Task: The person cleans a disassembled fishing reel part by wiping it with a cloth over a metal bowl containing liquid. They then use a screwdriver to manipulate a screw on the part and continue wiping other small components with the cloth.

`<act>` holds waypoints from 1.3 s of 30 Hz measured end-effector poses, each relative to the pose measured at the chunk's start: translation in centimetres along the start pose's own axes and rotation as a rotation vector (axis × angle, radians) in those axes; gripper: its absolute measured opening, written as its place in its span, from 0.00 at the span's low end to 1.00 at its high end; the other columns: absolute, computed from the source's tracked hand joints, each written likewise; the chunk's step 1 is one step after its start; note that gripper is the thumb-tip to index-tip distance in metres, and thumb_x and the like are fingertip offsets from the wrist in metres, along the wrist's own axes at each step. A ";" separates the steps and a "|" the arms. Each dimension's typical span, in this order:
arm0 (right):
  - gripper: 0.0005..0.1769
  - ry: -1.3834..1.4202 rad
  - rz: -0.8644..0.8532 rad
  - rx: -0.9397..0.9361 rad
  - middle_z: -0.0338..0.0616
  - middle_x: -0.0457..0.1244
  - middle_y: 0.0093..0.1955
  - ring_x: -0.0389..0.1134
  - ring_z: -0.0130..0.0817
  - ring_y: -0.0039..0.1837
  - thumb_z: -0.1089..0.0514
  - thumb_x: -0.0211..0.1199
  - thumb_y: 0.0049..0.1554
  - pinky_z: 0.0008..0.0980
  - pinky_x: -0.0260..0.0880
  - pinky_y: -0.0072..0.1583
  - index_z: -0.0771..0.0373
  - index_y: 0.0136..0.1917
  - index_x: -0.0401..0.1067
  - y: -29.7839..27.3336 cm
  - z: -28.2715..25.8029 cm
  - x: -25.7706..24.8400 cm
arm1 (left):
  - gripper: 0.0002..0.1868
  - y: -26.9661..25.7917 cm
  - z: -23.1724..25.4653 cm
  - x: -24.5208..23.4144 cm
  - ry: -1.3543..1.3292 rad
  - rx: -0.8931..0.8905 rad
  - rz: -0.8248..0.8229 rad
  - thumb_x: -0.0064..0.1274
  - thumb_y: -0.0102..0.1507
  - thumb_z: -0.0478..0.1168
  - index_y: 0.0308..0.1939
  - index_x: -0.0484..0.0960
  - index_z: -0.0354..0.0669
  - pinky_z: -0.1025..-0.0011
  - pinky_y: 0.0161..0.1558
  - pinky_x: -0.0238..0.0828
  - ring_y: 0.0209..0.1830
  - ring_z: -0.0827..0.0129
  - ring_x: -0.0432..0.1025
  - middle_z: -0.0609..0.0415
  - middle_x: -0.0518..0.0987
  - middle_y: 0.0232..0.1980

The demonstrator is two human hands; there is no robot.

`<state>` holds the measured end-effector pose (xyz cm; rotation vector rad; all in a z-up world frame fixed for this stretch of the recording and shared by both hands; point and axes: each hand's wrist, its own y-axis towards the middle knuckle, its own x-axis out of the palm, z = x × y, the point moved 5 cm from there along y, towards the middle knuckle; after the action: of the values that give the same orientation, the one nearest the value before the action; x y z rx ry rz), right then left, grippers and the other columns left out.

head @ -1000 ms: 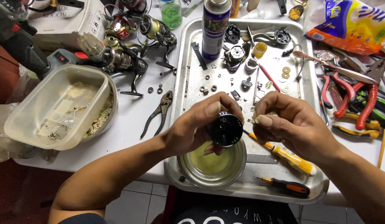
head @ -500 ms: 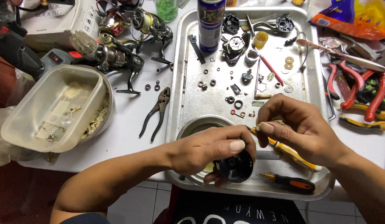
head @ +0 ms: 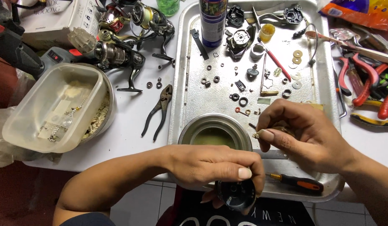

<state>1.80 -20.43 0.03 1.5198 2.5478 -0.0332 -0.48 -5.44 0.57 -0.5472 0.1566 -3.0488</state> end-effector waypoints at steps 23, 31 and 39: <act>0.08 -0.160 0.190 0.108 0.45 0.65 0.32 0.68 0.28 0.34 0.60 0.57 0.50 0.21 0.70 0.38 0.67 0.42 0.66 0.4 1.6 -2.4 | 0.28 -1.6 1.8 -2.5 0.092 0.201 0.185 0.44 0.59 0.45 0.60 0.55 0.40 0.74 0.58 0.59 0.52 0.72 0.61 0.53 0.64 0.53; 0.08 -0.187 0.211 0.138 0.43 0.66 0.30 0.69 0.26 0.31 0.58 0.56 0.49 0.19 0.70 0.35 0.65 0.40 0.67 0.9 2.2 -3.8 | 0.26 -1.5 2.6 -4.8 0.193 0.203 0.285 0.47 0.60 0.40 0.58 0.57 0.40 0.71 0.56 0.68 0.50 0.66 0.69 0.49 0.71 0.52; 0.06 -0.212 0.133 0.036 0.39 0.64 0.28 0.64 0.24 0.28 0.57 0.56 0.49 0.19 0.62 0.32 0.61 0.37 0.67 1.6 1.6 -3.5 | 0.25 -1.4 3.1 -5.7 0.330 0.188 0.382 0.48 0.58 0.48 0.55 0.58 0.47 0.72 0.58 0.68 0.55 0.66 0.72 0.57 0.71 0.59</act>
<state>5.07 -22.88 -0.87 1.6026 2.2901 -0.2116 5.86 -4.04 1.63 0.0040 -0.0170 -2.7123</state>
